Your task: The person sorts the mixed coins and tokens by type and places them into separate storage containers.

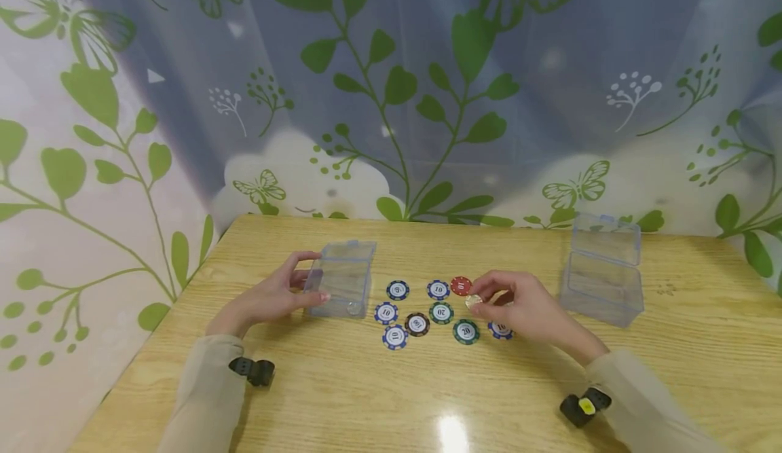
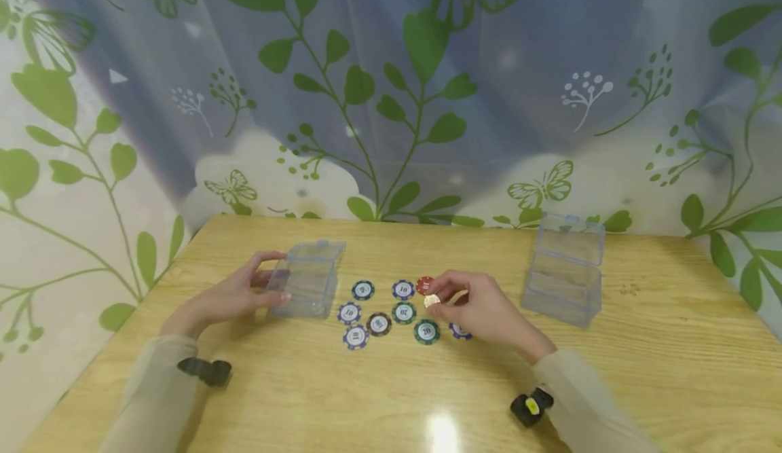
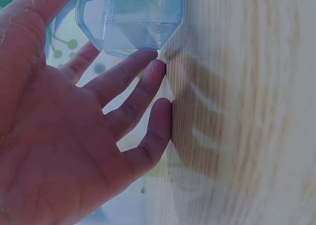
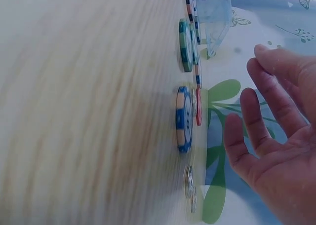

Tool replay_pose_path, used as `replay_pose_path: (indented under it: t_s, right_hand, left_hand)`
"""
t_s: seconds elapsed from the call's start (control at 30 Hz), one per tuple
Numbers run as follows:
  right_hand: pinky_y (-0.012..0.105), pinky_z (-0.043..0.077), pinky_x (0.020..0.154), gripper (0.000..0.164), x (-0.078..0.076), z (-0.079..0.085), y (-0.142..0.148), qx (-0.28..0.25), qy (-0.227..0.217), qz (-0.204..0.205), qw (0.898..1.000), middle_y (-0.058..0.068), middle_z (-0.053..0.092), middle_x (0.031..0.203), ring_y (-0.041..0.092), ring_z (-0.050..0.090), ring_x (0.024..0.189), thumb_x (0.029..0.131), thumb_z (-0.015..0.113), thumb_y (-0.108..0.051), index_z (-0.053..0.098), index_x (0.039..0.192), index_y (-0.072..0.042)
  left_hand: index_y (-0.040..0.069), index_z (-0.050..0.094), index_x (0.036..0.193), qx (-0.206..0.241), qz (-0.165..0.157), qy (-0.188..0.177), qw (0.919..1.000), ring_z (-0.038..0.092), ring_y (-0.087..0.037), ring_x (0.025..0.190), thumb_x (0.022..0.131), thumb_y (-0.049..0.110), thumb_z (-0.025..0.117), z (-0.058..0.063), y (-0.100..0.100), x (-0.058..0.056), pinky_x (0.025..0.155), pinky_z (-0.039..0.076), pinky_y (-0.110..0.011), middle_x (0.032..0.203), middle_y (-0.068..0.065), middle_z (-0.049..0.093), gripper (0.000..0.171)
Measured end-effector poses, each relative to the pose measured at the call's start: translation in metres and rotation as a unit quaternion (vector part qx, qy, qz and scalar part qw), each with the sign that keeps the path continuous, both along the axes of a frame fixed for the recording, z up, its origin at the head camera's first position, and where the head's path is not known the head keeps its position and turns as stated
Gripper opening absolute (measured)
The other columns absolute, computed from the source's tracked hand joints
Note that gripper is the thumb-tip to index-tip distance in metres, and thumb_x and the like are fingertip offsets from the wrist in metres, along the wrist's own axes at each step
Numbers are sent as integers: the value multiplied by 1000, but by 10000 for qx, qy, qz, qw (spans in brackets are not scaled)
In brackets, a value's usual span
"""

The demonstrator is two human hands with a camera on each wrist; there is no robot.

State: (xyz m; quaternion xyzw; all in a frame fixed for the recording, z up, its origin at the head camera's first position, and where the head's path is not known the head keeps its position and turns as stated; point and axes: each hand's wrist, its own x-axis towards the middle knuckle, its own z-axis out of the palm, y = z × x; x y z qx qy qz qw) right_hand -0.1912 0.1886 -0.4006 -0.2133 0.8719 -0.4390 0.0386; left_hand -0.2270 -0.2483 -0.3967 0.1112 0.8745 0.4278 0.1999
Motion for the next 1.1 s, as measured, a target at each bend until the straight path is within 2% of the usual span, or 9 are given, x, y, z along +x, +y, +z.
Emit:
replay_pose_path:
  t_s: [0.4, 0.67, 1.1]
  right_hand:
    - [27, 58, 74, 18, -6, 1, -17, -474, -108, -90, 9988, 2, 73, 99, 16, 69, 88, 92, 78, -20, 74, 109, -16]
    - [28, 58, 78, 20, -8, 4, -29, -693, -242, -260, 9970, 4, 73, 97, 26, 69, 92, 92, 78, -22, 72, 110, -14]
    - [27, 56, 79, 22, -13, 6, -51, -879, -283, -454, 9947, 2, 75, 97, 23, 70, 90, 90, 80, -23, 73, 110, -15]
  left_hand:
    - [24, 18, 159, 69, -122, -37, 9999, 34, -46, 150, 95, 44, 73, 2, 1, 1, 106, 46, -59, 163, -27, 32, 87]
    - [24, 18, 159, 123, -119, -58, 9998, 38, -45, 148, 95, 42, 73, 3, 1, 0, 103, 48, -55, 162, -27, 34, 87]
    - [25, 17, 159, 123, -88, -147, 9998, 36, -45, 149, 94, 44, 74, 4, 1, -1, 103, 48, -55, 163, -27, 32, 88]
